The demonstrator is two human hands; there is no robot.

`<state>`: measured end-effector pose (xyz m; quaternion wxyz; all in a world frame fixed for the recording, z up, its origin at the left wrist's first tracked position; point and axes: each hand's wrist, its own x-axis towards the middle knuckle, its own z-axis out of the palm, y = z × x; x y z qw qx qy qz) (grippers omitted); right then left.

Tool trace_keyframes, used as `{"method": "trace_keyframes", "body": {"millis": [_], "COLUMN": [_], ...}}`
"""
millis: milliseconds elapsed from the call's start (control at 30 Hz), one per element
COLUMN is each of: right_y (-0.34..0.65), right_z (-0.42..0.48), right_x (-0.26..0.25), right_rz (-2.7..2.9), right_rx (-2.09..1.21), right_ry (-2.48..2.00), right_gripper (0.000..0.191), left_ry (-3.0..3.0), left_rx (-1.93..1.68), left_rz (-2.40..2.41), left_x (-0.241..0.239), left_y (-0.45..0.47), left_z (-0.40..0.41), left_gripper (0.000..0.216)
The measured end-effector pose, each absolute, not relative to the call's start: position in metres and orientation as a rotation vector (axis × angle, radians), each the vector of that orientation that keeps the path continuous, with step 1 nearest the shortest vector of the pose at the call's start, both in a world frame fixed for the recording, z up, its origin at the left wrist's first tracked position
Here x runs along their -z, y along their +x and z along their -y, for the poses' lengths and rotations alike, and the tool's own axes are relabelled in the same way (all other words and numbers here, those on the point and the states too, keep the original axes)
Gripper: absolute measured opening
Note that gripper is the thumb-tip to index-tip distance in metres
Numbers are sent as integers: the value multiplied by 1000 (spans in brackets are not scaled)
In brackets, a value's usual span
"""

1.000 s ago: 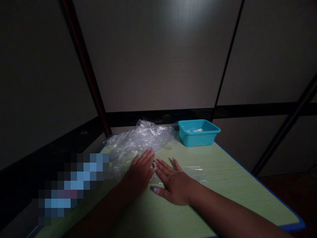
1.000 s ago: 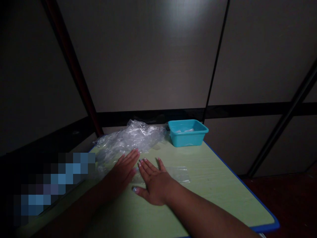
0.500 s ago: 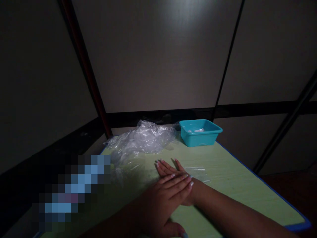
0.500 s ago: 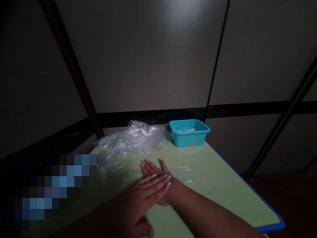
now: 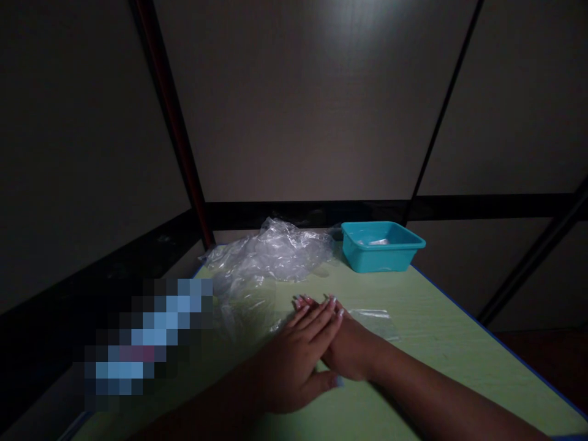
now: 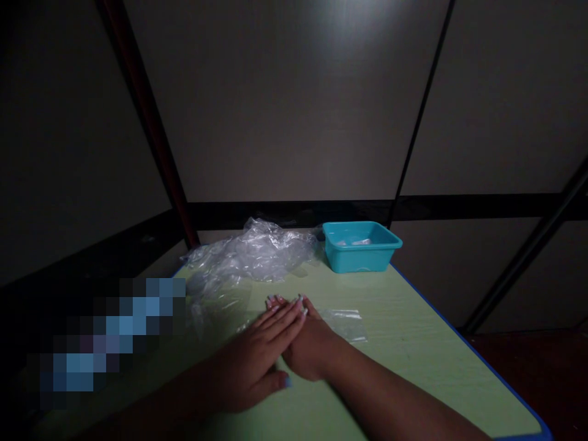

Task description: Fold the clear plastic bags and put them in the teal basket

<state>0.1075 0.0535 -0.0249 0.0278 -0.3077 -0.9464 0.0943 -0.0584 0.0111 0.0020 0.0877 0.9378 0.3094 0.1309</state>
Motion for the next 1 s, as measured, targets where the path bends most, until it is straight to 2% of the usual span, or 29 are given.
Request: {"method": "trace_keyframes", "body": {"millis": [133,667,1000], "right_y": [106,113,116], "right_z": [-52,-52,-58], "right_x": [16,5,8], "right_rz": [2892,2829,2810], "right_rx": [-306,-358,-345], "right_ry": [-926,-1072,-1211], "right_gripper": [65,72,58], "left_ry": [2785,2638,2619], "left_rx": [-400,-406,-290], "left_rz": [-1090,-1404,-1486], "left_x": [11,29,27], "left_y": [-62,-59,-61], "left_z": [-19,-18,-17], "left_gripper": [65,72,71]}}
